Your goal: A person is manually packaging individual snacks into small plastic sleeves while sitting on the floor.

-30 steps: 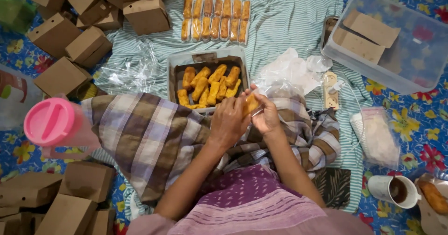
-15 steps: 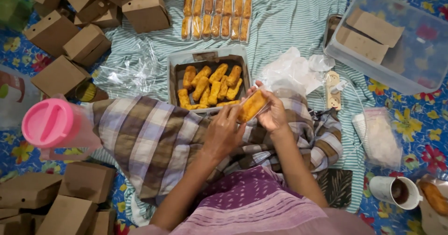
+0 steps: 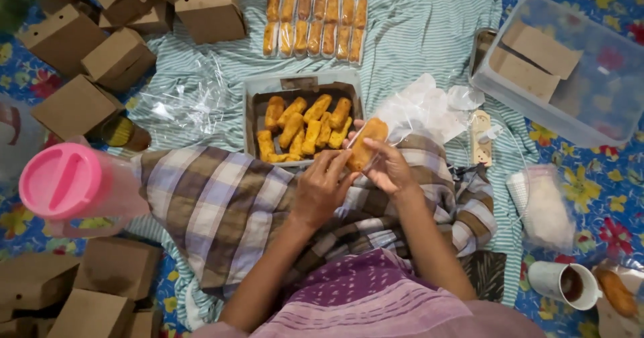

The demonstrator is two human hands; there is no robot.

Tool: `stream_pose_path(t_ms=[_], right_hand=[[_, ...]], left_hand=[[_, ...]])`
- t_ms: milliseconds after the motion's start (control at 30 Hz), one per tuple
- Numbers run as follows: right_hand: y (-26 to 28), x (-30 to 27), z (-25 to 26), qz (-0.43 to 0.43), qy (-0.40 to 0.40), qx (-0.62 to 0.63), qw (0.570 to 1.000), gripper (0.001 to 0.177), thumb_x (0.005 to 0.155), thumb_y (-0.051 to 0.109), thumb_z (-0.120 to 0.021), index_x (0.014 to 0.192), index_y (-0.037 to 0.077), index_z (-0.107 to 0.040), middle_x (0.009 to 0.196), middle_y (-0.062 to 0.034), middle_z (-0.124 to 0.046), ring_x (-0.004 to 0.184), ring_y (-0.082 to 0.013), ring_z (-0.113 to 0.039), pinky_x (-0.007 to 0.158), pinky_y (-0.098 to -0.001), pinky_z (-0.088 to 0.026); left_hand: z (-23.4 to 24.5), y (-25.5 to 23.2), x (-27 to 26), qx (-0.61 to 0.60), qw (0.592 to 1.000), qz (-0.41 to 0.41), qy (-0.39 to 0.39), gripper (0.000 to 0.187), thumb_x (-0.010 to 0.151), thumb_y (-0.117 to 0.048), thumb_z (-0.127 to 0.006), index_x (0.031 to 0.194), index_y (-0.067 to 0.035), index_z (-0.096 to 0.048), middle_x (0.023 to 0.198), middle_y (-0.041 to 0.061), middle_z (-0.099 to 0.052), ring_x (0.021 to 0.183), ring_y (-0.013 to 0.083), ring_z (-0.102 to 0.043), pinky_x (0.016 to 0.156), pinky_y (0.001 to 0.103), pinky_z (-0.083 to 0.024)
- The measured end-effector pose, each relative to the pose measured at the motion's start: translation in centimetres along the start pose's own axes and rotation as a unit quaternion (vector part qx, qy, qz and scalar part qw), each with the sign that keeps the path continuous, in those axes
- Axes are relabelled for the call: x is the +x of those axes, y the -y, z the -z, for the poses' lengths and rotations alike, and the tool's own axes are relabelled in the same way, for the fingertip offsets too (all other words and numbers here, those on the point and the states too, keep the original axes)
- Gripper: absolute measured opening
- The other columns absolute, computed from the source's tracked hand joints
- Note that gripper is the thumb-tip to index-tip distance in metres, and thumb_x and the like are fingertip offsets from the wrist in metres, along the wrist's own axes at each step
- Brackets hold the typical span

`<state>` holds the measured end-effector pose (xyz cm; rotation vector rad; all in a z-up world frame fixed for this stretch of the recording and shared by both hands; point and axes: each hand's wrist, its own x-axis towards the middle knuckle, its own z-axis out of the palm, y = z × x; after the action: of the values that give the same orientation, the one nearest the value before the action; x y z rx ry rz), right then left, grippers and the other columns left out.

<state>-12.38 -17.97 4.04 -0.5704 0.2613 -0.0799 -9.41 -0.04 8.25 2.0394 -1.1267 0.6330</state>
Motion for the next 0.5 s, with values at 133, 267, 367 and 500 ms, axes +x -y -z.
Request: stream_pose_path(t_ms=[133,267,367,500], right_hand=[[0.2,0.4,-0.5,-0.006,0.016,-0.026,1.000,0.056,0.093,0.010,-0.061,0.147,0.005,-0.048,0.121,-0.0138,-0.071,0.110,-0.0299,-0.072,0.091,-0.0524,-0.061],[-0.4,1.3,-0.5,0.000,0.055,-0.028,0.998,0.055,0.094,0.008,-0.060,0.147,0.003,-0.047,0.118,-0.0168,-0.071,0.106,-0.0321,-0.073,0.087,-0.0538,-0.062],[-0.5,1.9,-0.5,0.002,0.078,-0.031,0.996,0.056,0.094,0.009,-0.059,0.148,0.003,-0.045,0.118,-0.0169,-0.071,0.105,-0.0330,-0.073,0.081,-0.0526,-0.064],[0.0,2.5,-1.0,-0.006,0.086,-0.046,0.995,0.054,0.094,0.010,-0.060,0.146,0.003,-0.046,0.118,-0.0156,-0.072,0.100,-0.0317,-0.075,0.068,-0.0495,-0.067]], left_hand=[[0.3,0.9,0.1,-0.012,1.000,-0.019,-0.012,0.037,0.093,-0.027,-0.074,0.123,-0.005,-0.069,0.107,0.012,-0.065,0.093,0.0309,-0.071,0.077,0.037,-0.058],[0.5,2.3,0.7,-0.023,0.998,-0.053,-0.030,0.034,0.091,-0.024,-0.077,0.119,-0.004,-0.070,0.103,0.013,-0.065,0.089,0.0309,-0.070,0.075,0.037,-0.059],[0.3,3.2,1.1,-0.027,0.997,-0.065,-0.043,0.033,0.091,-0.026,-0.078,0.116,-0.006,-0.070,0.101,0.010,-0.064,0.087,0.0287,-0.070,0.074,0.037,-0.059],[-0.1,4.4,1.3,-0.067,0.994,-0.045,-0.071,0.033,0.096,-0.035,-0.070,0.112,-0.006,-0.067,0.095,0.009,-0.062,0.081,0.0270,-0.069,0.072,0.035,-0.058]])
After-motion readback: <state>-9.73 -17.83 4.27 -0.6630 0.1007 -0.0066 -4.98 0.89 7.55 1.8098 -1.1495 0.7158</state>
